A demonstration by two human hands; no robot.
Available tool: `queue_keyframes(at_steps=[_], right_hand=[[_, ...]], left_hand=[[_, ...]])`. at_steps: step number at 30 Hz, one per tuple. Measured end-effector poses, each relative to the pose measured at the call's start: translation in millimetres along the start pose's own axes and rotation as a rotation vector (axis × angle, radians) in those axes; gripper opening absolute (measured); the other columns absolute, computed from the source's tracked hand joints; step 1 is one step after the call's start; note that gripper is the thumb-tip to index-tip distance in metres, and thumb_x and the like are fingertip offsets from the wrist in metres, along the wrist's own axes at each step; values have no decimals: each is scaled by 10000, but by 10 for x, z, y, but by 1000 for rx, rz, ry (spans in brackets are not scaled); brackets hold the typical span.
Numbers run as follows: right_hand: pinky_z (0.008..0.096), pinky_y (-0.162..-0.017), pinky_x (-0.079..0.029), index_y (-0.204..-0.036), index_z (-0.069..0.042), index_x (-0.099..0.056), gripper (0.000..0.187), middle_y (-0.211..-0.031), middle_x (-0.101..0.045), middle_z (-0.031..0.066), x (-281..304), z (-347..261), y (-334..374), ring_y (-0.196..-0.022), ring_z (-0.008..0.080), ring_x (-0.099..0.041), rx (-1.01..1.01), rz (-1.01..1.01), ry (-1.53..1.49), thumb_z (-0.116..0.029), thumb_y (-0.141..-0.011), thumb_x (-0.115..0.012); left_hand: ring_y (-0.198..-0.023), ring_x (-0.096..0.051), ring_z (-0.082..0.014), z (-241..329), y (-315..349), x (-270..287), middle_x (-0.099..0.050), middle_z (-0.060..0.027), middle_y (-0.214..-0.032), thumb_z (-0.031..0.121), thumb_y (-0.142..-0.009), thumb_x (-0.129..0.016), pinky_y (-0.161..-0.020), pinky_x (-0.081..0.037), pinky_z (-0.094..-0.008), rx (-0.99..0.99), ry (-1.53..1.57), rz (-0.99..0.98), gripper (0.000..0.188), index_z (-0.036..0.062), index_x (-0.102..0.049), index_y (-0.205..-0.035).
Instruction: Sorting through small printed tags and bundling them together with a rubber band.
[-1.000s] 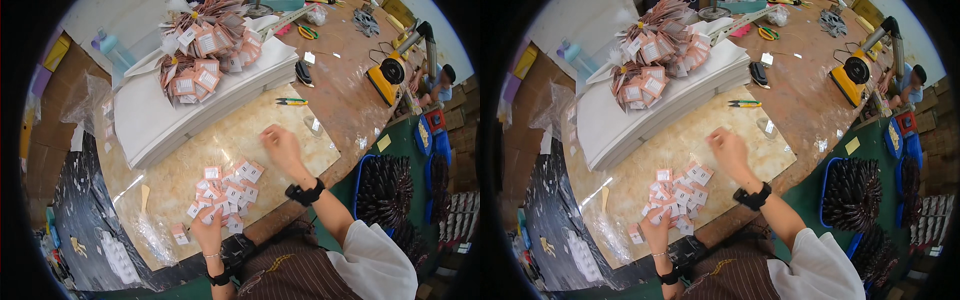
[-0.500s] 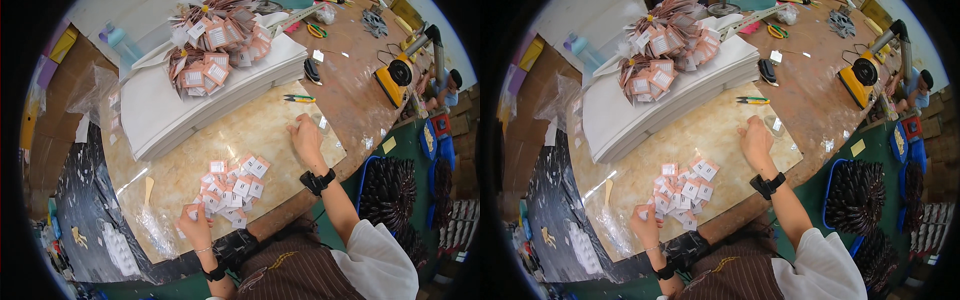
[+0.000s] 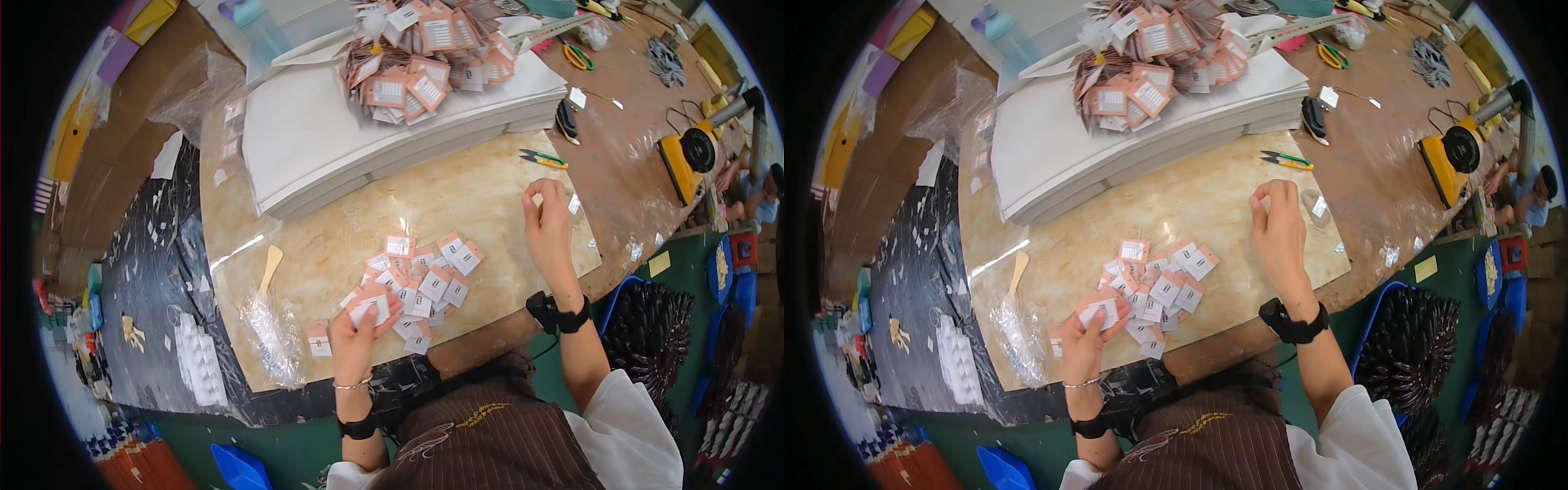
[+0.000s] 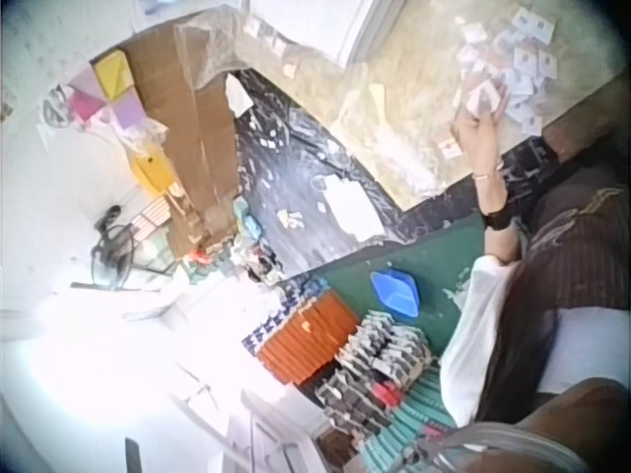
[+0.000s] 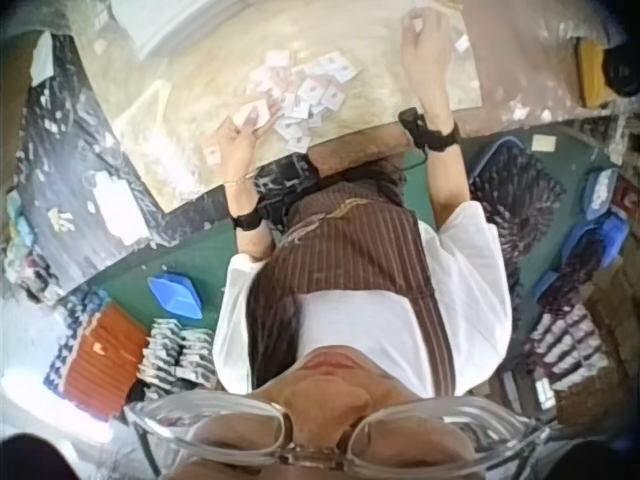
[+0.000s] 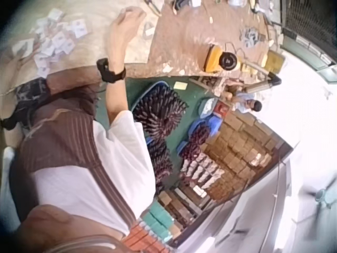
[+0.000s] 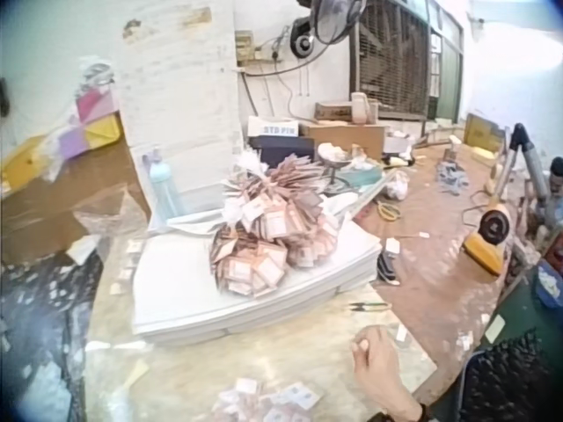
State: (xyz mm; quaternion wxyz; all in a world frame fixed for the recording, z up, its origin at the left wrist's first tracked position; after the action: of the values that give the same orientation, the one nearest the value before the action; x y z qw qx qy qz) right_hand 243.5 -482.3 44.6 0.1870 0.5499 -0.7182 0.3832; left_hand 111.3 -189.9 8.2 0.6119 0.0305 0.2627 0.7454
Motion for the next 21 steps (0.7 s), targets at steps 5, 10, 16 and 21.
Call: queue_keyframes(at_steps=[5, 10, 16, 21], right_hand=[[437, -569, -469, -934, -88, -524, 127, -1012, -580, 128, -124, -630, 409, -678, 336, -606, 131, -246, -3, -60, -836, -600], [375, -545, -465, -952, -63, -515, 135, -763, -625, 104, -444, -1008, 815, -645, 309, -622, 128, -585, -276, -54, -859, -612], [393, -543, -456, -950, -43, -496, 103, -726, -618, 112, -476, -1076, 813, -644, 320, -612, 167, -545, -322, -83, -879, -558], [392, -537, -443, -933, -32, -511, 93, -718, -617, 124, -454, -1091, 799, -605, 322, -592, 129, -564, -385, -46, -865, -571]], left_hand=[[-927, -664, -236, -1, -4, -206, -644, -161, -1054, -9, -913, -550, -789, -590, -340, -55, -26, 65, 221, -93, -579, -1115], [-870, -657, -171, 6, 38, -348, -659, -135, -997, -22, -879, -602, -746, -595, -303, -172, -63, 138, 193, -85, -611, -1061], [-809, -639, -105, 38, 112, -417, -684, -91, -901, -12, -865, -631, -655, -527, -223, -248, -211, 211, 162, -87, -630, -1008], [-754, -612, -74, 62, 145, -419, -692, -76, -855, -8, -852, -649, -633, -497, -220, -325, -338, 245, 150, -62, -646, -992]])
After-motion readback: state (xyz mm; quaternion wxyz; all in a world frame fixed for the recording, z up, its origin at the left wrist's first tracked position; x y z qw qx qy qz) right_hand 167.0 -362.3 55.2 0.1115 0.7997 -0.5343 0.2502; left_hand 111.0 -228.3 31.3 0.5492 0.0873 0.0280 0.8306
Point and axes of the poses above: each hand's wrist, its own y-axis away from the middle knuckle, its own x-axis out of the back of the hand, z = x × y, the point moved 5 cm from there along -y, towards the middle knuckle
